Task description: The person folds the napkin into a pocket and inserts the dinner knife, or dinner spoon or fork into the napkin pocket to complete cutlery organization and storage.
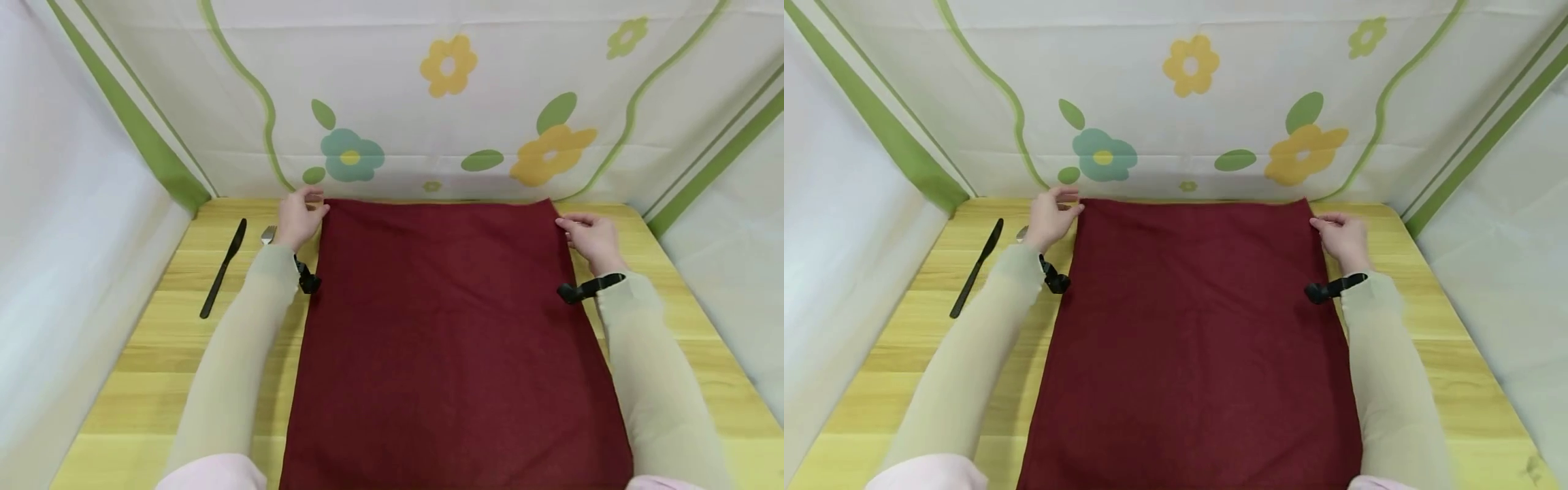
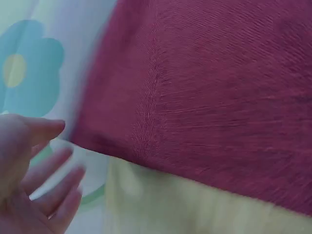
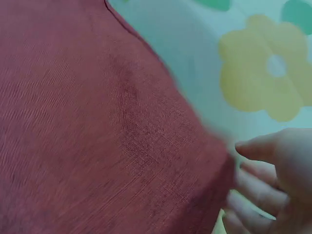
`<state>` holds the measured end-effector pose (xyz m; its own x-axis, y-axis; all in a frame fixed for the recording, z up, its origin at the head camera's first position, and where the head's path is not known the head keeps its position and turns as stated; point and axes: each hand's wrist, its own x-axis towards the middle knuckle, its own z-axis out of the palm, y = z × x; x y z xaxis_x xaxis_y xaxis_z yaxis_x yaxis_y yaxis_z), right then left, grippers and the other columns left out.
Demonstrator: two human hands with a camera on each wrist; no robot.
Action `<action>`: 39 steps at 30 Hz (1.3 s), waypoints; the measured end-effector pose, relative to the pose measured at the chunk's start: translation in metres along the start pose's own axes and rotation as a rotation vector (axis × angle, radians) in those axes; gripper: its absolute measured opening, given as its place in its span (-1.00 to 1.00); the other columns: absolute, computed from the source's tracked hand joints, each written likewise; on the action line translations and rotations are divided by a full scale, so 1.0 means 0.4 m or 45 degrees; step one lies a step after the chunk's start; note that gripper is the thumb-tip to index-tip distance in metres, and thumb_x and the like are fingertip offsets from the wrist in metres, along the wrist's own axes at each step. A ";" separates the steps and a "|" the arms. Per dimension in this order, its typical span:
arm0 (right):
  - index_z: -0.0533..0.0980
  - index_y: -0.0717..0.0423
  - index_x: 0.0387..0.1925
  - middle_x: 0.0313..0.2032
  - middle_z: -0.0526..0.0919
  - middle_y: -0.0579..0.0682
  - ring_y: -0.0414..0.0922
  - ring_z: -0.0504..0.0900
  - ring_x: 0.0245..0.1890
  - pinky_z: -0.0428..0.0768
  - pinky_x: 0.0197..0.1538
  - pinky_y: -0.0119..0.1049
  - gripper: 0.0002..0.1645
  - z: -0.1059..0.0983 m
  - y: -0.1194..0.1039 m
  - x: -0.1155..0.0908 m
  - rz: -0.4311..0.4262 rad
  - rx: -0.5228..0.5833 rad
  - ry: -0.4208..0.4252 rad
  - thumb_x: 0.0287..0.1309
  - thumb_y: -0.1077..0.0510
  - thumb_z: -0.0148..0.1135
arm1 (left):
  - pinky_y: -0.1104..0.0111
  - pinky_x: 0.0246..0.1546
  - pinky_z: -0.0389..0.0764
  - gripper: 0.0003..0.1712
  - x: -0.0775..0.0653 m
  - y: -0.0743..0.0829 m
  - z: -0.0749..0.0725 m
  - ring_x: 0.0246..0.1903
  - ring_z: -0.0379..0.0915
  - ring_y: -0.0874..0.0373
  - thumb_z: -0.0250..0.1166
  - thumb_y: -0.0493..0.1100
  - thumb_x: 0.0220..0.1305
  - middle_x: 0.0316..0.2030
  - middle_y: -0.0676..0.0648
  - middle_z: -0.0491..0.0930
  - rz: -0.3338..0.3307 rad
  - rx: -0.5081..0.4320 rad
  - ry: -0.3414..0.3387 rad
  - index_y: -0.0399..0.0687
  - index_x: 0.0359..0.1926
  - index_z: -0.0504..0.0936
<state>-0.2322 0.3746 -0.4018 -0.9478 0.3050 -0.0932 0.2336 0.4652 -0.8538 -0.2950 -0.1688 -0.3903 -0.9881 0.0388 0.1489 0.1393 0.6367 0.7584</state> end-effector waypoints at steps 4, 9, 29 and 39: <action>0.35 0.27 0.43 0.22 0.55 0.20 0.03 0.56 0.14 0.56 -0.04 -0.29 -0.19 0.020 0.006 0.002 -0.094 -0.191 -0.073 0.38 -0.16 0.24 | -0.04 0.31 0.34 -0.36 -0.024 0.002 0.023 0.37 0.25 -0.18 0.26 -0.07 0.48 0.41 -0.21 0.35 0.037 0.164 -0.198 -0.11 0.48 0.35; 0.32 0.23 0.47 0.45 0.25 0.32 0.32 0.21 0.41 0.31 0.29 0.21 -0.18 0.040 -0.016 -0.030 -0.367 -0.464 -0.338 0.37 -0.12 0.30 | -0.05 0.43 0.11 -0.14 -0.081 0.021 0.052 0.48 0.05 -0.19 0.21 0.19 0.48 0.51 -0.26 0.14 0.203 0.426 -0.545 -0.16 0.57 0.18; -0.16 -0.01 0.65 0.58 -0.34 0.29 0.33 -0.39 0.53 -0.24 0.40 0.42 0.27 0.138 -0.019 -0.093 -0.444 -0.859 -0.759 0.22 -0.49 0.20 | -0.13 0.47 -0.29 0.28 -0.084 -0.031 -0.001 0.56 -0.36 -0.18 0.39 0.35 0.23 0.59 -0.28 -0.25 0.191 0.651 -0.825 -0.19 0.62 -0.11; -0.14 0.32 0.59 0.53 -0.27 0.45 0.37 -0.34 0.52 -0.27 0.40 0.40 0.10 0.104 0.008 -0.019 -0.462 -0.851 -0.684 0.46 -0.36 -0.02 | -0.18 0.46 -0.25 0.15 -0.076 -0.041 0.020 0.55 -0.38 -0.23 0.19 0.44 0.33 0.59 -0.27 -0.30 0.170 0.740 -0.788 0.03 0.65 -0.13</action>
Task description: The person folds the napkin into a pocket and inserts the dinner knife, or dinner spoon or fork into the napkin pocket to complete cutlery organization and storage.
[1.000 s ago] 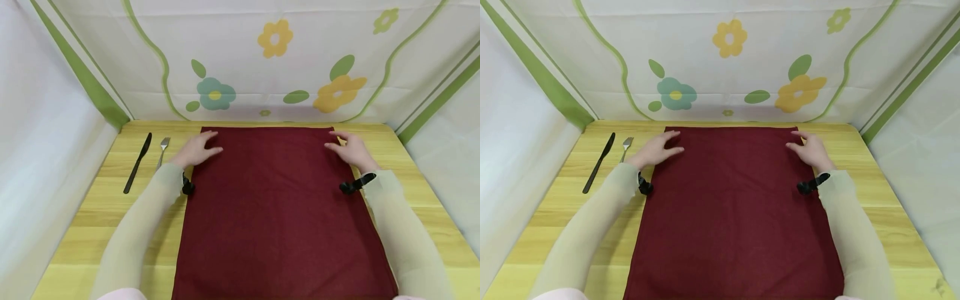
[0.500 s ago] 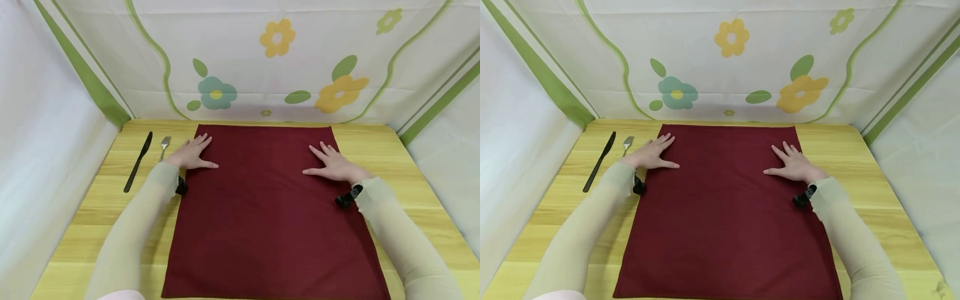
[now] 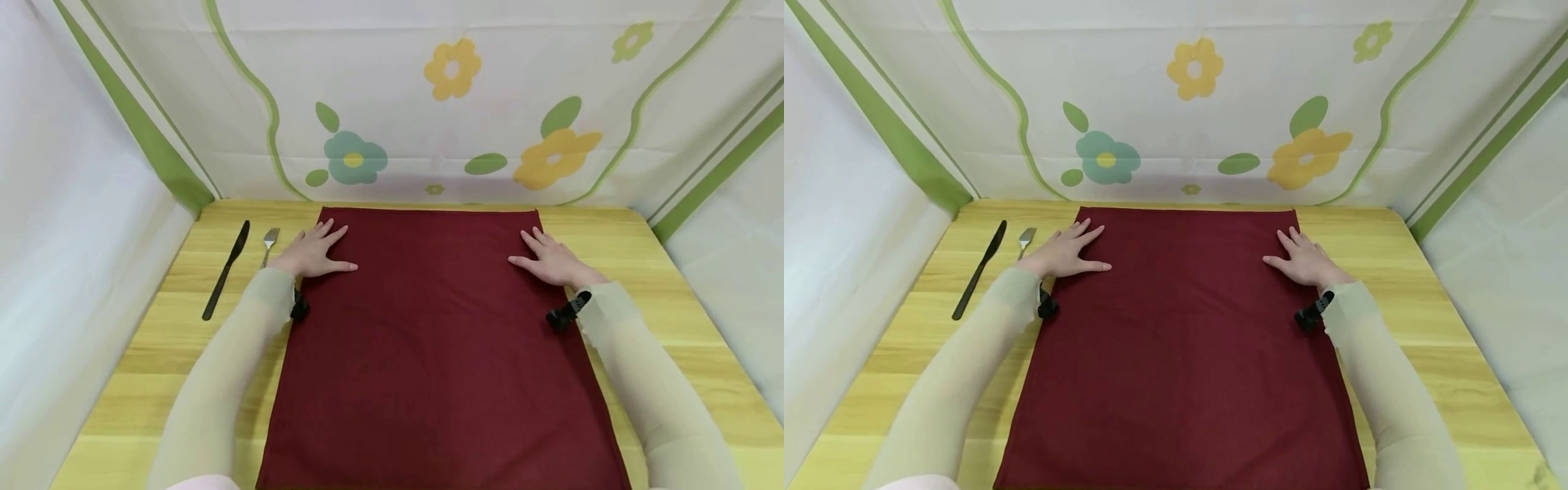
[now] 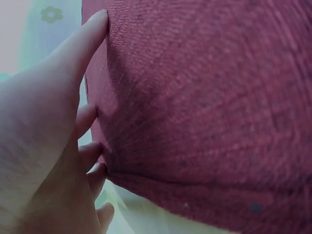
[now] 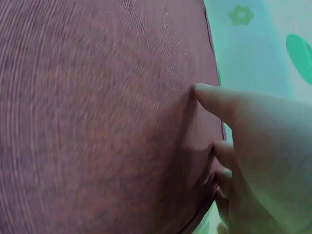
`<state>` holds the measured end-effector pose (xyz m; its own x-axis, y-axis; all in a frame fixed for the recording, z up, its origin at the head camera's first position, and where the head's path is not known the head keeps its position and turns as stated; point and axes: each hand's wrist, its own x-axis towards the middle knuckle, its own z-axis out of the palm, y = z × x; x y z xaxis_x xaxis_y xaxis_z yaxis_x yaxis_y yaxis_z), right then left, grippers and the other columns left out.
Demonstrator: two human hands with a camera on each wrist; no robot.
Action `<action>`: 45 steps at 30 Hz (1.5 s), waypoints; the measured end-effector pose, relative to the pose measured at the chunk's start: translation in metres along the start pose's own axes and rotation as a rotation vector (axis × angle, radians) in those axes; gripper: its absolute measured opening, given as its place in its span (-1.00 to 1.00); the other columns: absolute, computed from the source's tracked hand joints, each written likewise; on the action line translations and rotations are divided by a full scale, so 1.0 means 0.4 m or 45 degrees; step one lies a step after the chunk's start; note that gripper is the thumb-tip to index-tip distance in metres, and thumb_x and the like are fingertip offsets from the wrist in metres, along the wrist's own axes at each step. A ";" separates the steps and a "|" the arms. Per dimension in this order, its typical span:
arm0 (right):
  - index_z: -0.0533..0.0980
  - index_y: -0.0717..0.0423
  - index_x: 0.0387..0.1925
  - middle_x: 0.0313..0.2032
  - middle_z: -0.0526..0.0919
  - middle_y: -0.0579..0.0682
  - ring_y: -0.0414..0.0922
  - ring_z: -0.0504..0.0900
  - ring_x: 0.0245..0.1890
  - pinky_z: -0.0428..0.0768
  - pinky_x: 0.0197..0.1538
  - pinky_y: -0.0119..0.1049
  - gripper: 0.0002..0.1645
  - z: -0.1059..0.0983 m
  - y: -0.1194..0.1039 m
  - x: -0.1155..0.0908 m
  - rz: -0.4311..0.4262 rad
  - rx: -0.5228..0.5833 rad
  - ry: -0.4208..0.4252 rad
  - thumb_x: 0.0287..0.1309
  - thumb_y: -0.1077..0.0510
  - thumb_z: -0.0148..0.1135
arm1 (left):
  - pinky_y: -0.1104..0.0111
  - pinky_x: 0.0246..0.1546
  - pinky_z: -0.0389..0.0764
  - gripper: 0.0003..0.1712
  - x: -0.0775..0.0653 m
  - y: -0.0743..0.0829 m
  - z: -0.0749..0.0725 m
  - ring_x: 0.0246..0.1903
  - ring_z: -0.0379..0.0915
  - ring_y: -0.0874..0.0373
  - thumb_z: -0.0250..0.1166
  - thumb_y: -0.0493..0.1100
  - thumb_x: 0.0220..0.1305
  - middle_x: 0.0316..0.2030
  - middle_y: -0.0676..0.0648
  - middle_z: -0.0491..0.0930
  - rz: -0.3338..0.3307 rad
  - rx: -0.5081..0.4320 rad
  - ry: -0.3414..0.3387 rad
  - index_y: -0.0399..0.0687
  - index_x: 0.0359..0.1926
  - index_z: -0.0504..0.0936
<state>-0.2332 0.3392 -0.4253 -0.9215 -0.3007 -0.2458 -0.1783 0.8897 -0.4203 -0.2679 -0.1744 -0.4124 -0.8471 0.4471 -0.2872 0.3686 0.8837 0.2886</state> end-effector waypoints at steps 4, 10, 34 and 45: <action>-0.13 0.36 0.58 0.52 -0.26 0.48 0.37 -0.33 0.51 -0.25 0.40 0.39 0.07 -0.010 0.006 0.001 -0.001 0.039 -0.010 0.47 -0.28 0.04 | -0.21 0.45 -0.23 0.14 0.001 0.007 -0.005 0.55 -0.39 -0.23 0.21 0.42 0.34 0.60 -0.25 -0.31 0.003 -0.018 0.009 0.03 0.65 -0.13; 0.12 0.35 0.53 0.48 0.07 0.45 0.38 0.03 0.47 0.14 0.38 0.31 0.02 -0.043 0.006 0.016 0.084 0.236 0.184 0.37 -0.21 0.27 | -0.11 0.45 0.01 0.07 0.016 0.002 -0.018 0.52 -0.16 -0.26 0.36 0.25 0.32 0.55 -0.33 -0.06 0.002 -0.265 0.184 -0.17 0.59 0.09; 0.47 0.37 0.31 0.19 0.57 0.31 0.16 0.50 0.23 0.43 0.28 -0.02 -0.32 -0.038 0.059 0.156 0.460 0.560 0.698 0.22 0.15 0.43 | 0.05 0.32 0.34 -0.41 0.147 -0.063 -0.001 0.29 0.30 -0.23 0.32 -0.23 0.42 0.25 -0.37 0.46 -0.322 -0.647 0.749 -0.41 0.37 0.43; 0.67 0.33 0.03 0.07 0.64 0.28 0.14 0.48 0.15 0.43 0.22 -0.09 -0.55 -0.035 0.070 0.170 0.485 0.523 0.756 0.22 0.09 0.43 | 0.07 0.10 0.50 -0.64 0.157 -0.055 -0.007 0.06 0.47 -0.17 0.35 -0.24 0.37 0.04 -0.30 0.55 -0.427 -0.747 0.784 -0.31 0.11 0.56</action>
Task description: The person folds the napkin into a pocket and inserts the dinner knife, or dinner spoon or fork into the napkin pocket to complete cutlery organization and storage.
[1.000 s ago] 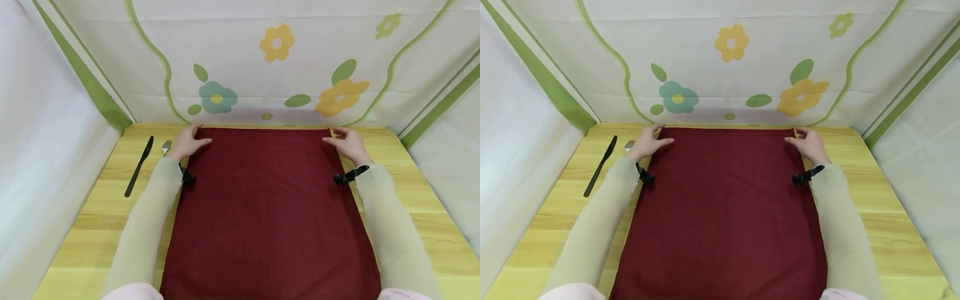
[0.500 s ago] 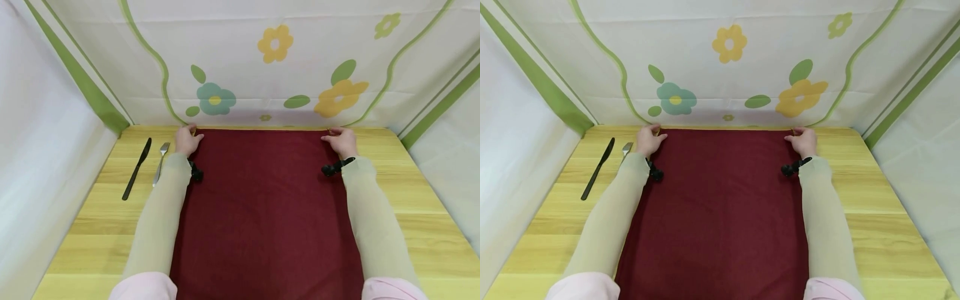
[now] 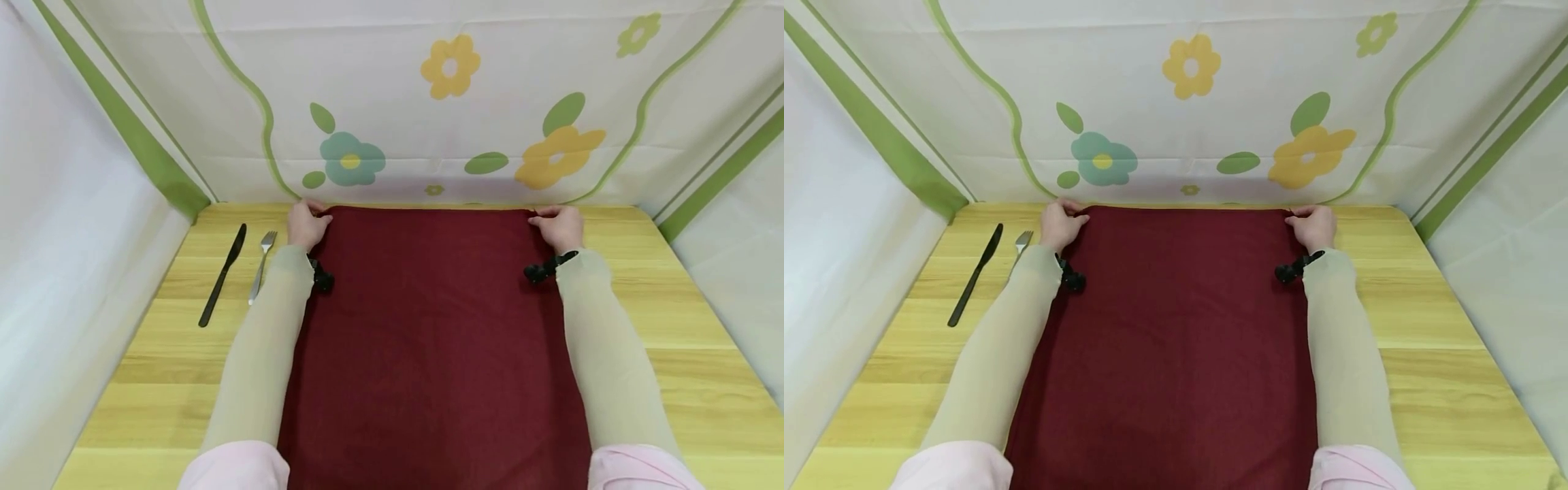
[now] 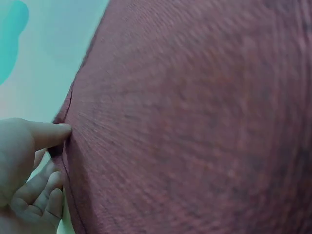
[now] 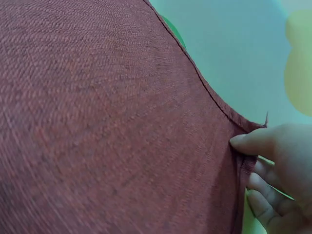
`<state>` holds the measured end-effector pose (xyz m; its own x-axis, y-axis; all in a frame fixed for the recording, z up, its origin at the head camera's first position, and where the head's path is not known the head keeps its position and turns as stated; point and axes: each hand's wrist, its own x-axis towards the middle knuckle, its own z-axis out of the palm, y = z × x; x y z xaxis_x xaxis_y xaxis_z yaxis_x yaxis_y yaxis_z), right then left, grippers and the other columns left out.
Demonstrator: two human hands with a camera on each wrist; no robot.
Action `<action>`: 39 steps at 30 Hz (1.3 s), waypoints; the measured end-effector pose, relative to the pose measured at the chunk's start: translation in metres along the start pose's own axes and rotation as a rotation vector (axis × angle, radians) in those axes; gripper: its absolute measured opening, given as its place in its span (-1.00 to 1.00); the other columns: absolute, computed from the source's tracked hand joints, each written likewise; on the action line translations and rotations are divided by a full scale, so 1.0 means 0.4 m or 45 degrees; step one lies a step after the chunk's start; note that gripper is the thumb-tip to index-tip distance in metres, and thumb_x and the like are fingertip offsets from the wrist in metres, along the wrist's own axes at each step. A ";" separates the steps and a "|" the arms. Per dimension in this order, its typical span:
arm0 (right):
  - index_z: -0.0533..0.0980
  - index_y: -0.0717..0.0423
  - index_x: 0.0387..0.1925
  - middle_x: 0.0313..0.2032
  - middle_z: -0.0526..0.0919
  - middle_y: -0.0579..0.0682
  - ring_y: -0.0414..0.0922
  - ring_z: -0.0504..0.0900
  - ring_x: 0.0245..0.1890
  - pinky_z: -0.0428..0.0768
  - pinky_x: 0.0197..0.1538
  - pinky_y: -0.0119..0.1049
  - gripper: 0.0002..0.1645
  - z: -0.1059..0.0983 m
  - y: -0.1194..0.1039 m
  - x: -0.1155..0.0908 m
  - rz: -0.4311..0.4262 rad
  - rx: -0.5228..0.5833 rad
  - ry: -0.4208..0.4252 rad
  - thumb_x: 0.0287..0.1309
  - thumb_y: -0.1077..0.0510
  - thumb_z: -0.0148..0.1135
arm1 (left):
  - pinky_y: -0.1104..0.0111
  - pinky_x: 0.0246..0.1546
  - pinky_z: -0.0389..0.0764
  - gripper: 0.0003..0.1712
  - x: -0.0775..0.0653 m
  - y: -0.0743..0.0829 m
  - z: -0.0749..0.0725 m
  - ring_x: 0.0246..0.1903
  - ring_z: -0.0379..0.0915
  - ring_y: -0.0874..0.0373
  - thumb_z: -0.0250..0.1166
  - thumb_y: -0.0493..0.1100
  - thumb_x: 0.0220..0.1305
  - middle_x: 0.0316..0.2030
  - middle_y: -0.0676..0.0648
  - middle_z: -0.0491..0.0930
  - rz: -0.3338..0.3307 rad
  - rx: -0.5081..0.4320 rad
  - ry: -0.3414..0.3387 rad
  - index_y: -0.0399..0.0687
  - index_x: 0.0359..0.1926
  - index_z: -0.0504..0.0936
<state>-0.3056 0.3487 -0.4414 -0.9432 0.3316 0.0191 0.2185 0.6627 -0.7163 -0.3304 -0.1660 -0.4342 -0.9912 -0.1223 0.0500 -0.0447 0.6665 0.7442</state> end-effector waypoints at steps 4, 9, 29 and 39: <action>0.65 0.36 0.02 0.05 0.62 0.27 0.06 0.49 0.03 0.45 0.05 -0.28 -0.55 -0.016 0.002 -0.006 -0.023 0.025 -0.031 0.25 0.09 0.40 | 0.09 0.10 0.52 -0.63 0.000 0.000 -0.009 0.05 0.51 -0.16 0.37 -0.29 0.33 0.03 -0.31 0.61 -0.008 -0.024 -0.039 -0.31 0.12 0.59; 0.64 0.35 0.04 -0.13 0.64 -0.01 -0.17 0.50 -0.20 0.45 -0.25 -0.46 -0.51 -0.060 -0.014 -0.019 -0.054 0.065 -0.082 0.24 0.06 0.43 | 0.15 0.06 0.53 -0.72 -0.006 -0.001 -0.049 0.03 0.52 -0.12 0.33 -0.31 0.34 0.02 -0.27 0.66 0.050 -0.041 -0.115 -0.32 0.03 0.74; 0.53 0.31 -0.23 -0.31 0.79 0.05 -0.09 0.79 -0.28 0.70 -0.12 -0.30 -0.84 -0.198 -0.113 -0.052 0.035 1.196 -0.239 0.22 0.38 0.38 | 0.32 -0.08 0.55 -0.77 -0.019 0.084 -0.145 -0.11 0.58 0.11 0.32 -0.27 0.35 -0.06 -0.08 0.68 0.131 -0.533 0.100 -0.22 -0.04 0.79; 0.59 0.32 -0.36 -0.33 0.77 0.11 -0.06 0.79 -0.27 0.68 -0.10 -0.28 -0.83 -0.229 -0.130 -0.065 0.006 1.329 -0.146 0.09 0.40 0.49 | 0.38 -0.07 0.57 -0.81 -0.043 0.132 -0.183 -0.07 0.63 0.14 0.34 -0.27 0.33 -0.12 -0.07 0.70 0.233 -0.579 0.166 -0.23 -0.09 0.79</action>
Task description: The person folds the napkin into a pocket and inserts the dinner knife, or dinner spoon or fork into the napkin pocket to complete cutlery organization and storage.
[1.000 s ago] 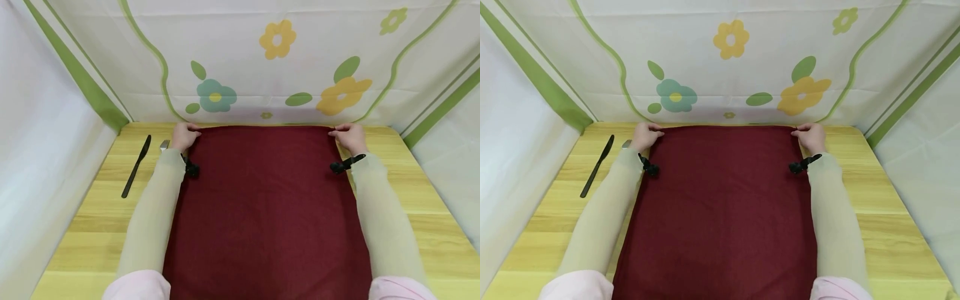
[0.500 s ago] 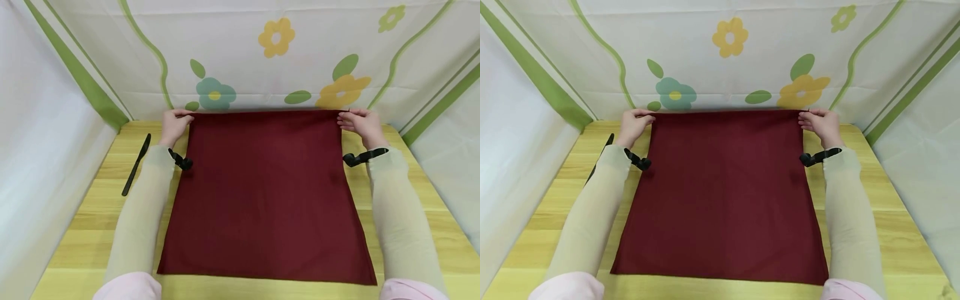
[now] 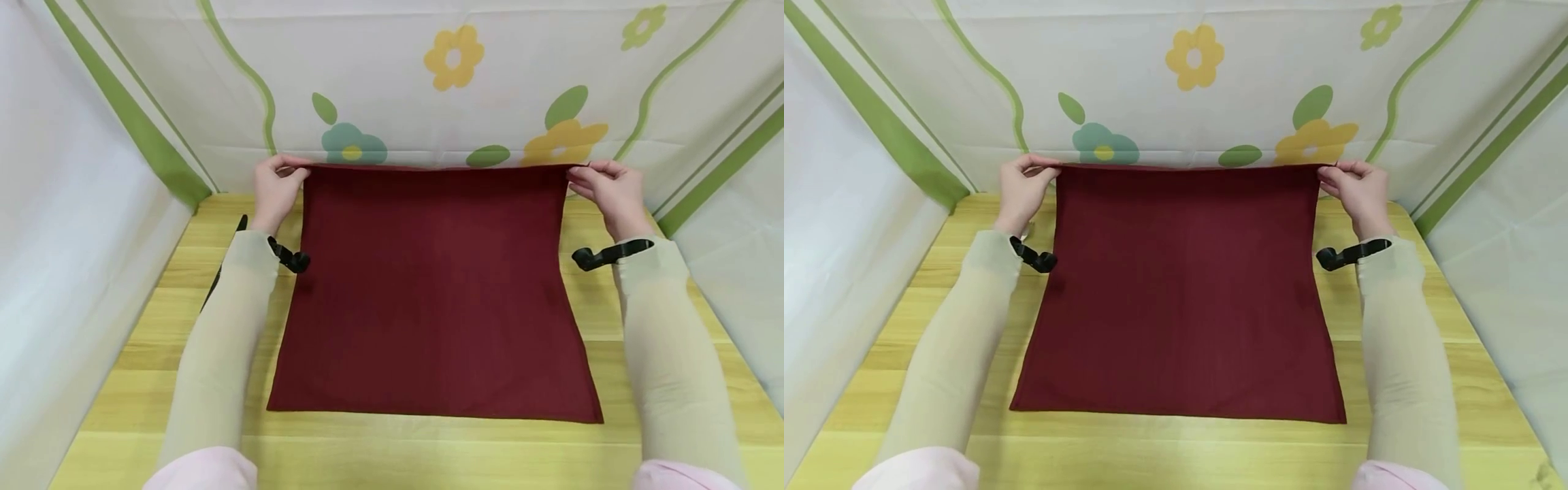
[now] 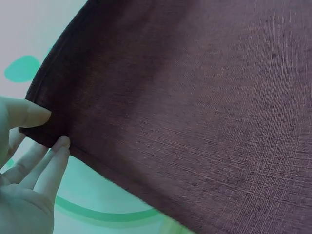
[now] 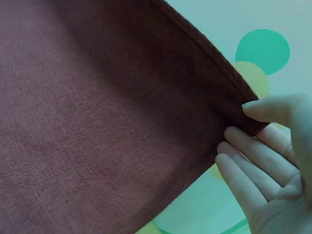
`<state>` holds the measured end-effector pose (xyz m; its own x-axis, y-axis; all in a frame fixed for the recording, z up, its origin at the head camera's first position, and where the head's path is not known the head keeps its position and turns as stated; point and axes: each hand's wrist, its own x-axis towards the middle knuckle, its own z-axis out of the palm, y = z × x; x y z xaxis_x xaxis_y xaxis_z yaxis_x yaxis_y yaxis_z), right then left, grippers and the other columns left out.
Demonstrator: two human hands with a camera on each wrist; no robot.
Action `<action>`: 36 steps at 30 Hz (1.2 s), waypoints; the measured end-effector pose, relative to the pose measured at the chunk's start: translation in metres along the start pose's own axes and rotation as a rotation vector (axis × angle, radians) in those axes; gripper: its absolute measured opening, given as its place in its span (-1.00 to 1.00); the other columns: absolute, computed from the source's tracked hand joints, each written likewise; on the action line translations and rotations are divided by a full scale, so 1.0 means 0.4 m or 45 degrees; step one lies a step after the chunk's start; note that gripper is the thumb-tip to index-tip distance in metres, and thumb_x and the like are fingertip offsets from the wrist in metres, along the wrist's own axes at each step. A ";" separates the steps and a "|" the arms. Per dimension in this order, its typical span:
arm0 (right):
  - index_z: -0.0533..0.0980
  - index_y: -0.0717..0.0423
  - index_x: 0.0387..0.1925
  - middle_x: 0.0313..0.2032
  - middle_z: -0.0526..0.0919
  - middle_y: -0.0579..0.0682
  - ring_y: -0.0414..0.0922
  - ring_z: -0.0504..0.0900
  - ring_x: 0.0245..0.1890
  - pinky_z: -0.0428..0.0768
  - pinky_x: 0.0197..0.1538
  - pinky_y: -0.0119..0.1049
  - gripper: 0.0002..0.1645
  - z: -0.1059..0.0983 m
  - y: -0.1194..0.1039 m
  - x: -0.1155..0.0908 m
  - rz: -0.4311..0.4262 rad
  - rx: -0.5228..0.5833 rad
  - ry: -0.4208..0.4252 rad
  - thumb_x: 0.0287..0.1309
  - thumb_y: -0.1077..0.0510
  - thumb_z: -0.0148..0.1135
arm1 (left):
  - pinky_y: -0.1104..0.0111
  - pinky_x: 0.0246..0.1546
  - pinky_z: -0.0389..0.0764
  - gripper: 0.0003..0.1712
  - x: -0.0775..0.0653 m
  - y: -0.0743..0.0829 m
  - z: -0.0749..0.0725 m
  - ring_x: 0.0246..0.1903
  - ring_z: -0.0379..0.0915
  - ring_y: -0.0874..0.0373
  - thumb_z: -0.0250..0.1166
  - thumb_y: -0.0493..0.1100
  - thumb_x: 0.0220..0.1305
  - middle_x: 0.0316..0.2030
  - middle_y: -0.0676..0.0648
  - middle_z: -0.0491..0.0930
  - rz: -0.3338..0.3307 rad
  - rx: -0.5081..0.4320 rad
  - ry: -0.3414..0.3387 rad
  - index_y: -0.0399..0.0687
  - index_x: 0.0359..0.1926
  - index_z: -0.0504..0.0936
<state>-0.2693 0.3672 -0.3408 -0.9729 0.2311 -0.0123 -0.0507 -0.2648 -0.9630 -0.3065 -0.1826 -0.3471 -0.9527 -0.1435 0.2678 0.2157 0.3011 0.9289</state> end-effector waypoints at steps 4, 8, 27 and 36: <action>0.60 0.33 -0.38 -0.32 0.77 0.10 -0.06 0.79 -0.28 0.69 -0.10 -0.27 -0.87 -0.017 0.007 -0.020 0.030 -0.049 -0.064 0.12 0.40 0.46 | 0.36 -0.03 0.59 -0.80 -0.015 -0.016 -0.014 -0.03 0.64 0.14 0.39 -0.24 0.32 -0.09 -0.05 0.69 -0.027 0.012 -0.072 -0.22 -0.08 0.79; 0.63 0.32 -0.35 -0.29 0.76 0.06 -0.09 0.79 -0.28 0.69 -0.08 -0.27 -0.92 -0.047 0.029 -0.052 0.071 -0.190 -0.145 0.19 0.37 0.43 | 0.38 -0.03 0.61 -0.79 -0.049 -0.055 -0.031 -0.08 0.67 0.19 0.42 -0.19 0.33 -0.12 -0.07 0.72 -0.032 0.089 -0.173 -0.20 -0.09 0.80; 0.65 0.38 -0.16 -0.20 0.78 0.12 -0.04 0.78 -0.18 0.66 -0.01 -0.20 -0.82 -0.146 0.130 -0.230 0.112 -0.399 -0.326 0.31 0.28 0.35 | 0.45 -0.12 0.63 -0.82 -0.252 -0.110 -0.120 -0.16 0.68 0.21 0.45 -0.17 0.32 -0.13 -0.08 0.75 0.033 0.207 -0.416 -0.09 -0.09 0.82; 0.57 0.39 0.03 -0.21 0.79 0.05 -0.10 0.78 -0.20 0.68 -0.05 -0.28 -0.68 -0.158 0.188 -0.302 0.311 -0.400 -0.339 0.28 0.34 0.37 | 0.46 -0.11 0.63 -0.64 -0.334 -0.125 -0.138 -0.05 0.66 0.12 0.52 -0.06 0.24 0.03 -0.05 0.69 -0.125 0.246 -0.567 -0.06 0.03 0.78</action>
<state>-0.1414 0.3786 -0.4286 -0.9739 -0.0611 -0.2187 0.2177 0.0238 -0.9757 -0.1782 -0.2305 -0.4152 -0.9746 0.2240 0.0073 0.1172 0.4815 0.8686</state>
